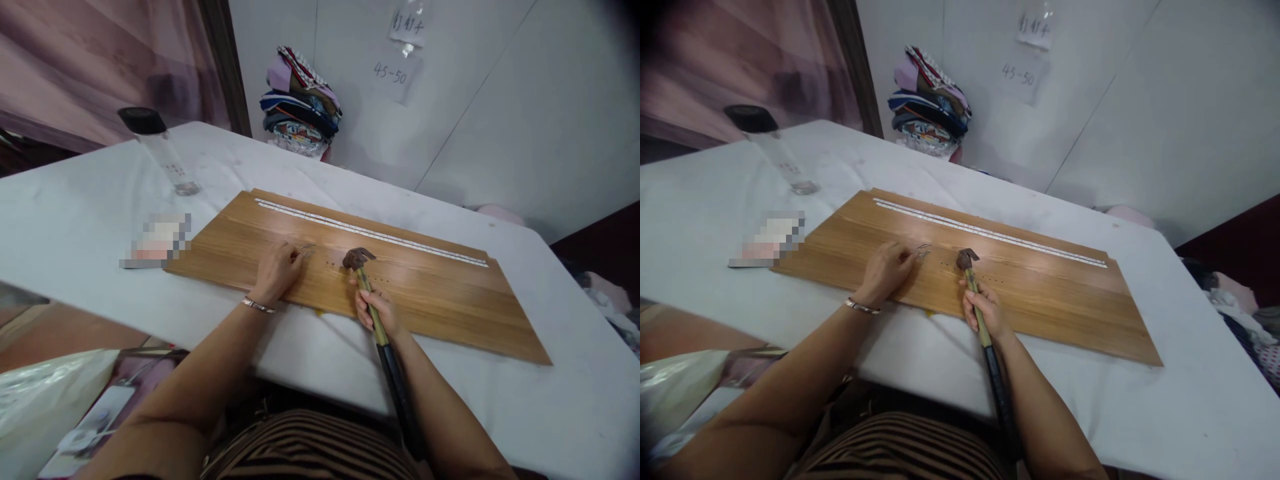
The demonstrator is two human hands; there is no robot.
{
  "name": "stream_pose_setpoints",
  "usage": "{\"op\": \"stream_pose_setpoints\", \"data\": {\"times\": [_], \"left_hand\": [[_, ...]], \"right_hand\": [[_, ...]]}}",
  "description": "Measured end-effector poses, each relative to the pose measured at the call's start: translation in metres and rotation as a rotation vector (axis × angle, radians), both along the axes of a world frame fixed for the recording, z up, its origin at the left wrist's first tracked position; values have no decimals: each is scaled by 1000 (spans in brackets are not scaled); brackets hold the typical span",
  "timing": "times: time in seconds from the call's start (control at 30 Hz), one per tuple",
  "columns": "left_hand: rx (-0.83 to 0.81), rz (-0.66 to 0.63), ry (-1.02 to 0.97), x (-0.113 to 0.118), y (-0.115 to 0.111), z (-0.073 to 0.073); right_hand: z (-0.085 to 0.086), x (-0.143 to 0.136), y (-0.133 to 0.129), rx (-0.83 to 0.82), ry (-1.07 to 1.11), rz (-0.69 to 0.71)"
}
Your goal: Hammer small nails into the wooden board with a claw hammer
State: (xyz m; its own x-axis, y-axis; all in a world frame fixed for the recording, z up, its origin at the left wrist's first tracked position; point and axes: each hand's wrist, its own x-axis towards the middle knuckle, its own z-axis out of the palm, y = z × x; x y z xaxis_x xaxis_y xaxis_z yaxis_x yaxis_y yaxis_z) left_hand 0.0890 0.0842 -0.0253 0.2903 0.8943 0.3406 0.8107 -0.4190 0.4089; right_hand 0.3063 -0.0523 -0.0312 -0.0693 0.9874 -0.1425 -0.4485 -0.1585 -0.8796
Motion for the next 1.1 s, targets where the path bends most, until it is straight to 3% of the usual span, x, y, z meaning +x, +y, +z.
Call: {"op": "stream_pose_setpoints", "data": {"times": [0.27, 0.43, 0.53, 0.67, 0.83, 1.1], "left_hand": [[17, 16, -125, -2, 6, -4], [-183, 28, -243, -5, 13, 4], [-294, 60, -181, -8, 25, 16], [-179, 75, 8, -5, 47, 25], [-115, 83, 171, 5, 66, 15], [-101, 109, 179, 7, 73, -1]], "right_hand": [[-1, 2, 1, -8, 7, 1], [1, 2, 2, 3, 8, -10], [1, 2, 3, -2, -4, -5], [1, 2, 4, -19, -35, 12], [2, 1, 5, -11, -38, -18], [1, 0, 5, -8, -43, -8]]}}
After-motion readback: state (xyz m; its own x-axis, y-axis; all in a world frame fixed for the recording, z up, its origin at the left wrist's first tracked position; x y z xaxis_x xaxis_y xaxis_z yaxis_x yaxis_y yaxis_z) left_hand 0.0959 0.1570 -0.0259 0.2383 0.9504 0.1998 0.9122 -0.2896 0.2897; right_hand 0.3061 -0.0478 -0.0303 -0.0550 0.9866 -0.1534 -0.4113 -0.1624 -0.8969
